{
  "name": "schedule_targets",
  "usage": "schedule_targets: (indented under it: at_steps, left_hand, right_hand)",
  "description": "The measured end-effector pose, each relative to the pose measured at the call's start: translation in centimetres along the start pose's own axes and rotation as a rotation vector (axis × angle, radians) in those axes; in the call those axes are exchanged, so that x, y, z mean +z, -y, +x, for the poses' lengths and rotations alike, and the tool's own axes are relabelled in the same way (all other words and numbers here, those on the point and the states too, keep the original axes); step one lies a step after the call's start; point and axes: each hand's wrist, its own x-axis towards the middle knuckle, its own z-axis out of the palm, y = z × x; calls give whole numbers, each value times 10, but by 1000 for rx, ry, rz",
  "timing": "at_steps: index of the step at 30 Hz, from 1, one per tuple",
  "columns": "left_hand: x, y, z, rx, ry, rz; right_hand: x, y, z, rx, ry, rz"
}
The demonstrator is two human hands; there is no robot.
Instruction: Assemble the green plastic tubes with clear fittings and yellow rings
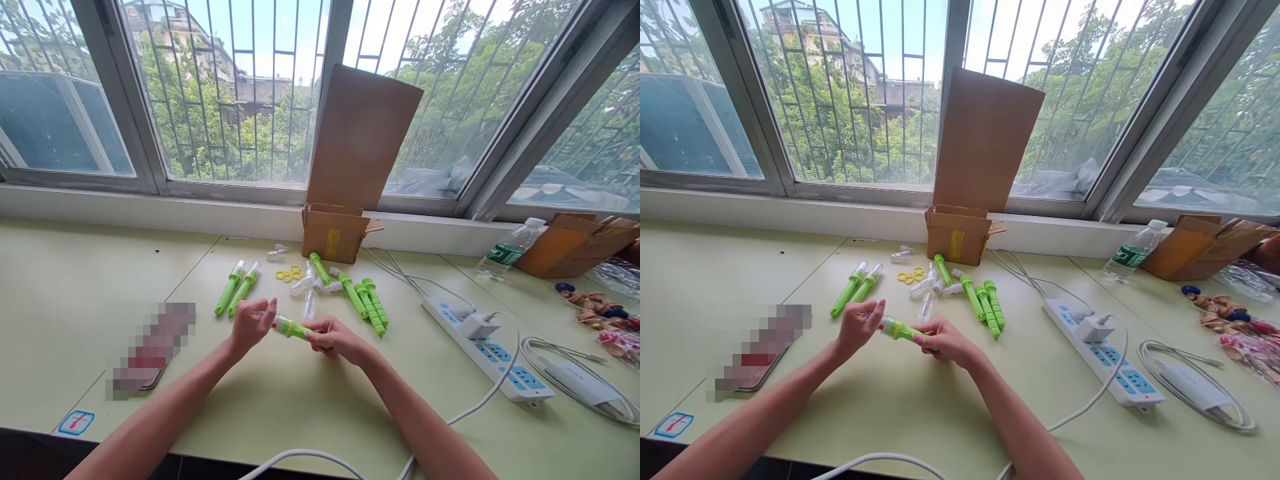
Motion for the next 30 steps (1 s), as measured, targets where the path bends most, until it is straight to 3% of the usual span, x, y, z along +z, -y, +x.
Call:
schedule_targets:
  at_steps: [4,10,13,16,21,27,30]
  left_hand:
    - [-1,2,-3,153,1,67]
    - [-5,3,-9,521,21,135]
    - [-6,5,-8,562,43,174]
    - [-4,11,-4,482,60,182]
    - [0,16,3,158,85,151]
    - [6,11,7,-227,185,-114]
    - [10,11,6,-398,196,-209]
  right_hand:
    - [-2,3,-3,47,45,52]
    - [-10,0,-5,116,129,104]
    - [-12,-2,-5,122,139,89]
    - [-11,-4,-4,89,107,40]
    - [-1,-7,2,0,-64,-145]
    - [8,-17,7,-337,-545,-809]
    - [9,-20,6,-394,-651,-1123]
